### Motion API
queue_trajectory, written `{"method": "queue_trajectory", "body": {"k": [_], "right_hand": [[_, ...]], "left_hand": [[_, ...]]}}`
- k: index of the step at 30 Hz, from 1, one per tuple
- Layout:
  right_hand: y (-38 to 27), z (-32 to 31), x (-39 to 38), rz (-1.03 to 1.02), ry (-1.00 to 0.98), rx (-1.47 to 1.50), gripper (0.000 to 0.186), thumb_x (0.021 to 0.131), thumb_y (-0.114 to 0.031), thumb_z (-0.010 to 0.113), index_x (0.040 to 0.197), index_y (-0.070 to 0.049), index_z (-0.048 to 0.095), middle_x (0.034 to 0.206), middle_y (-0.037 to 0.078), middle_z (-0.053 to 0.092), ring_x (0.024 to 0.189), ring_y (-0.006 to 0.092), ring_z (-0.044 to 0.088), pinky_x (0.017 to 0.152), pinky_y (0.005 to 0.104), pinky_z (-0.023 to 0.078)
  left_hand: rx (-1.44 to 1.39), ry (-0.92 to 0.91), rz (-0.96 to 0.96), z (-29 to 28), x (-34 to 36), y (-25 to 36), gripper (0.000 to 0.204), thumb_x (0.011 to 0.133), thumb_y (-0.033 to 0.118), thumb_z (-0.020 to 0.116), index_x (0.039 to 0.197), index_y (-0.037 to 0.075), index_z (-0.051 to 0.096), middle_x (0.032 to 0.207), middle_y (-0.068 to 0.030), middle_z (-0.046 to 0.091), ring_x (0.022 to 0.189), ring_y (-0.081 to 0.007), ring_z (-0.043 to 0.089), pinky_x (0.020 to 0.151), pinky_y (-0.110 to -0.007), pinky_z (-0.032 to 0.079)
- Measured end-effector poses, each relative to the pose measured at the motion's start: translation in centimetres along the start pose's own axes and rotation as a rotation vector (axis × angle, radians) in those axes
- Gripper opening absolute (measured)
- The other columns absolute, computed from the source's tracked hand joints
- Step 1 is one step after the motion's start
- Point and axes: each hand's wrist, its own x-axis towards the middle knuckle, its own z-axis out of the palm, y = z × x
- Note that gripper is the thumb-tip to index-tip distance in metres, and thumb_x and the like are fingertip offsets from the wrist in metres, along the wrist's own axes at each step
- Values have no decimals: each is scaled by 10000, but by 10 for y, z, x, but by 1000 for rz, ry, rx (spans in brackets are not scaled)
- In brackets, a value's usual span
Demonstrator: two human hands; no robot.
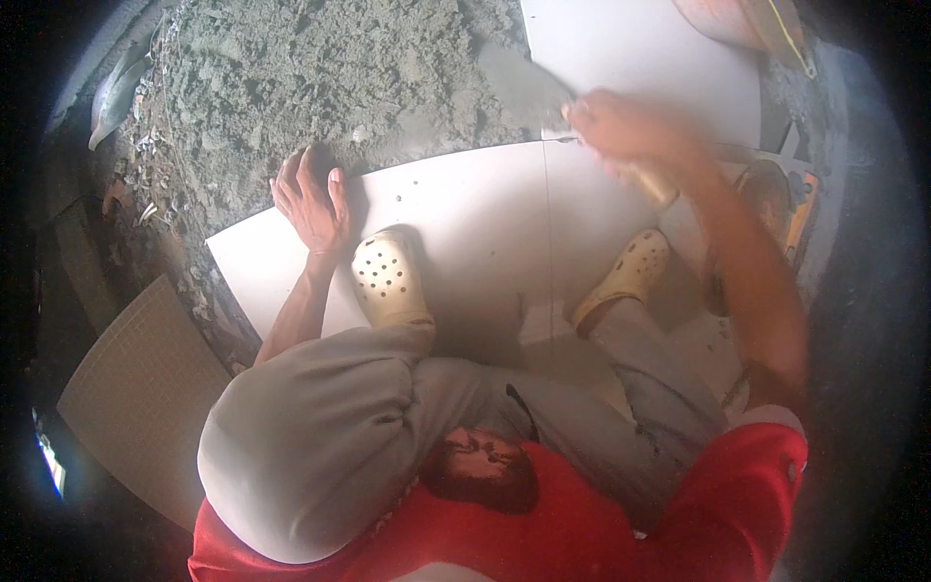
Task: The person scoops cement from a bucket and spreads it on the floor using a trowel. The person repeatedly scoops and spreads the cement to cover the floor area.
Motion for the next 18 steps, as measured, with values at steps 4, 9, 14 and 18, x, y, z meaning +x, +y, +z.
{"method": "queue_trajectory", "body": {"k": [4,9,14,18], "right_hand": [[27,38,-28,124,-98,162,448,1104,-449,416,1004,-29,538,759,75,569,544,170,575,457,355,507],[33,69,-50,175,-148,365,402,1094,-435,410,1021,-57,528,775,66,560,571,170,574,480,367,497],[39,65,-69,276,-188,555,379,1079,-448,451,965,-98,546,724,27,528,491,148,489,463,333,445],[49,56,-64,224,-182,816,411,1079,-491,493,959,-102,552,698,4,518,452,108,470,401,305,432]], "left_hand": [[8,-11,0,0,1,1,575,995,409,591,1452,67,524,1465,-178,488,1452,-368,377,1270,-593,159],[4,-20,0,0,0,-1,580,999,426,581,1452,69,526,1471,-184,484,1450,-373,378,1269,-595,158],[6,-21,-2,1,-1,-2,592,1000,439,571,1459,68,522,1472,-188,484,1453,-379,370,1267,-604,153],[-13,-17,2,0,0,-1,590,1000,439,576,1462,76,522,1472,-181,486,1453,-376,370,1267,-598,156]]}}
